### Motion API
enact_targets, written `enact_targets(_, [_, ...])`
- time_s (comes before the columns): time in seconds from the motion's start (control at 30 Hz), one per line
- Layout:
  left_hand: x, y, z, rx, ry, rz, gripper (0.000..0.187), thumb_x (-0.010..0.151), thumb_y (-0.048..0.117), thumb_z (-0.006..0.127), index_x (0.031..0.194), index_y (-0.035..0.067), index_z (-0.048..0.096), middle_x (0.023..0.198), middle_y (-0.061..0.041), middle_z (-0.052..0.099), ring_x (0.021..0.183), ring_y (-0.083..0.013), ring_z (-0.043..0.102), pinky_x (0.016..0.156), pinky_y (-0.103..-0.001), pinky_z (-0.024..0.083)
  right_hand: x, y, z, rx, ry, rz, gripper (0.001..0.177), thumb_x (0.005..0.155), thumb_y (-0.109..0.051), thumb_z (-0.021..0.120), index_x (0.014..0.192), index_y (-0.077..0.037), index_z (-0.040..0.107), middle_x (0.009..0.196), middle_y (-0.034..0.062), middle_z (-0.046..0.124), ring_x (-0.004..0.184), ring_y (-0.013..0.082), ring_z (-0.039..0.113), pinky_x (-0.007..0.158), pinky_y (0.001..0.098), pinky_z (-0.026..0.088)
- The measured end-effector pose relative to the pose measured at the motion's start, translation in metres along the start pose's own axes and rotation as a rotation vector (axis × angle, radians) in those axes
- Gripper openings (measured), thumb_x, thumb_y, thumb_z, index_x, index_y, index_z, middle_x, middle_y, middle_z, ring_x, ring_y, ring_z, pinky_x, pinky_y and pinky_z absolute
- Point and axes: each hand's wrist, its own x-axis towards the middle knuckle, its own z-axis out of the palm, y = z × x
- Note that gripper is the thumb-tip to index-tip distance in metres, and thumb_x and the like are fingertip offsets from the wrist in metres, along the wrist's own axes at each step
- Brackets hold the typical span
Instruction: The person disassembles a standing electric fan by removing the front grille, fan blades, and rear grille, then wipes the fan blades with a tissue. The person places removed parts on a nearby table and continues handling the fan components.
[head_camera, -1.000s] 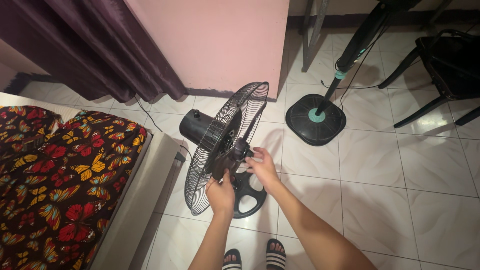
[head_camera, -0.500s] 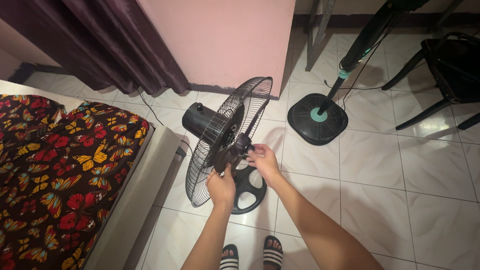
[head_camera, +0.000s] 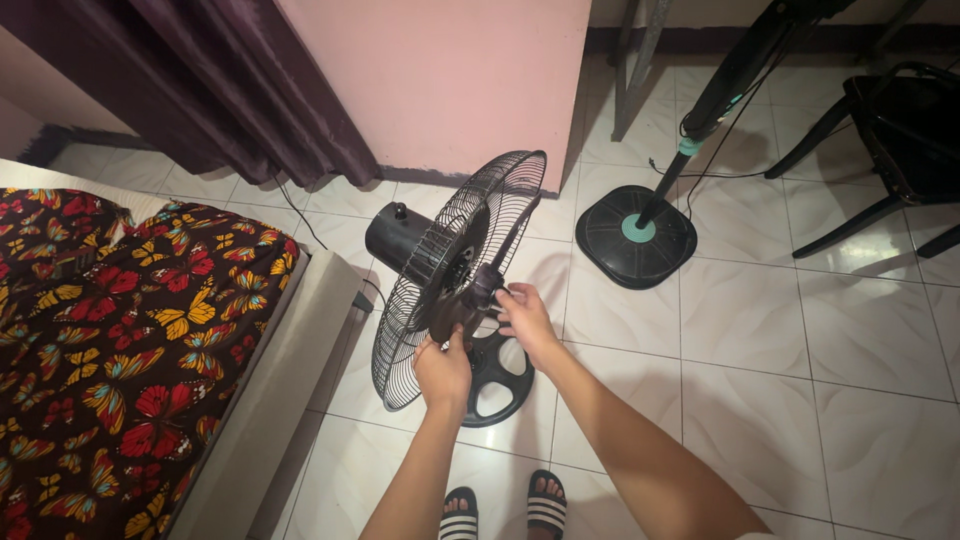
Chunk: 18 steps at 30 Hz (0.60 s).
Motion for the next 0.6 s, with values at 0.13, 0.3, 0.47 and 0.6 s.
enact_targets(0.13, [-0.001,0.001,-0.003,-0.052,-0.014,-0.047,0.029,0.093,0.03,0.066,0.094,0.002,0.074,0.077,-0.01,0.076,0.076,-0.0245,0.071,0.077,-0.038,0.052,0.004,0.001,-0.002,-0.027,-0.027,-0.147,0.052,0.092,-0.021,0.07,0.135,-0.002,0.049,0.118,0.0155,0.064,0.092,0.0198,0.071,0.079,0.0338,0.059])
enact_targets(0.3, [-0.002,0.003,-0.005,-0.073,-0.03,-0.065,0.03,0.095,0.029,0.066,0.095,0.0,0.074,0.079,-0.01,0.075,0.076,-0.023,0.072,0.077,-0.037,0.052,0.01,0.006,-0.007,0.09,-0.059,0.11,0.05,0.102,-0.038,0.052,0.138,-0.003,0.048,0.111,0.018,0.068,0.083,0.0217,0.07,0.072,0.0334,0.057])
enact_targets(0.47, [-0.001,0.003,-0.004,-0.097,-0.029,-0.061,0.029,0.094,0.028,0.067,0.093,-0.001,0.074,0.08,-0.012,0.075,0.076,-0.024,0.072,0.077,-0.038,0.052,0.012,0.015,-0.008,0.102,-0.072,-0.133,0.053,0.092,-0.017,0.066,0.138,0.001,0.047,0.115,0.0177,0.061,0.086,0.0225,0.07,0.078,0.0348,0.062])
enact_targets(0.6, [-0.003,0.0,-0.005,-0.089,-0.021,-0.072,0.031,0.094,0.027,0.068,0.09,-0.003,0.075,0.084,-0.012,0.071,0.077,-0.026,0.072,0.075,-0.04,0.052,0.011,0.02,-0.008,0.124,-0.11,0.04,0.049,0.099,-0.028,0.059,0.136,0.003,0.052,0.113,0.0222,0.065,0.083,0.0246,0.07,0.075,0.0344,0.06])
